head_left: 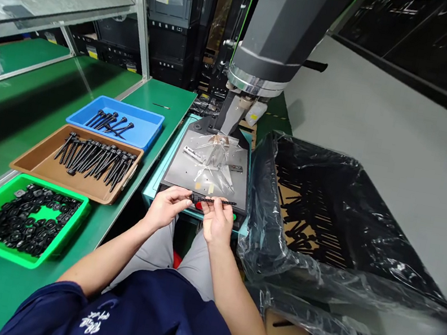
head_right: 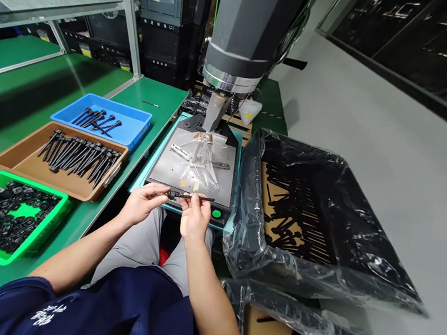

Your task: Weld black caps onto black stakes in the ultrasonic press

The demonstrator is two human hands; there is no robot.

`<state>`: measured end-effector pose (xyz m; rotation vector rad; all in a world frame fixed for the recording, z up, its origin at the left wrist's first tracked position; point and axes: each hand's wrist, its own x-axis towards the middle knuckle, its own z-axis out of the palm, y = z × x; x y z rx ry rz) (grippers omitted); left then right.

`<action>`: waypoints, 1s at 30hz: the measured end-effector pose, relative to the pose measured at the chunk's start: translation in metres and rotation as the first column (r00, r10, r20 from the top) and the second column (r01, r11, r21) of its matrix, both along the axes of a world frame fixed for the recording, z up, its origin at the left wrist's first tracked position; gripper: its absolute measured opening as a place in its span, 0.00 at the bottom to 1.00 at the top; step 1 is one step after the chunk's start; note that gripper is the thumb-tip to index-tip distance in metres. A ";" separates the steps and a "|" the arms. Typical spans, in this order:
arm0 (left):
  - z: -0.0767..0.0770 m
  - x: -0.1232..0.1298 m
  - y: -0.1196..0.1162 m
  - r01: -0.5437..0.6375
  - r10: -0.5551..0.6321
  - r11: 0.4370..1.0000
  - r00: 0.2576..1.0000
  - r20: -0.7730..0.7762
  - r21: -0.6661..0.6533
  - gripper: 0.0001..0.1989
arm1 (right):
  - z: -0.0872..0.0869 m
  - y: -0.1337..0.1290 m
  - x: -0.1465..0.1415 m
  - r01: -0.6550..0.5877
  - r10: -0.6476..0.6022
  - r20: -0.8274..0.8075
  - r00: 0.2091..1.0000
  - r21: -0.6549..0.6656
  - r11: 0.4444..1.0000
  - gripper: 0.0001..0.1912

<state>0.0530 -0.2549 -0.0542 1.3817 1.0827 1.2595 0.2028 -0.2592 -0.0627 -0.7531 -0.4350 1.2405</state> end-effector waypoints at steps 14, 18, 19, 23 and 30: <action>0.006 0.000 0.007 -0.008 0.007 1.000 0.999 0.042 0.022 0.13 | -0.009 -0.004 0.003 -0.053 0.053 0.001 0.999 -0.014 0.999 0.11; 0.002 0.003 0.009 0.011 -0.014 0.998 0.999 0.050 0.058 0.13 | -0.022 -0.004 0.002 -0.107 0.099 -0.092 0.991 -0.075 0.991 0.07; -0.001 0.005 0.009 0.008 -0.012 0.998 0.998 0.059 0.066 0.14 | -0.026 -0.004 0.003 -0.115 0.102 -0.129 0.986 -0.098 0.989 0.07; -0.010 0.013 0.008 -0.008 0.003 0.998 0.997 0.073 0.062 0.15 | -0.043 -0.009 0.014 -0.224 0.193 -0.232 0.953 -0.118 0.967 0.11; -0.014 0.005 0.019 0.173 -0.151 0.978 0.973 -0.173 0.117 0.13 | -0.051 -0.020 0.076 -0.551 0.551 -0.027 0.834 -0.048 0.833 0.29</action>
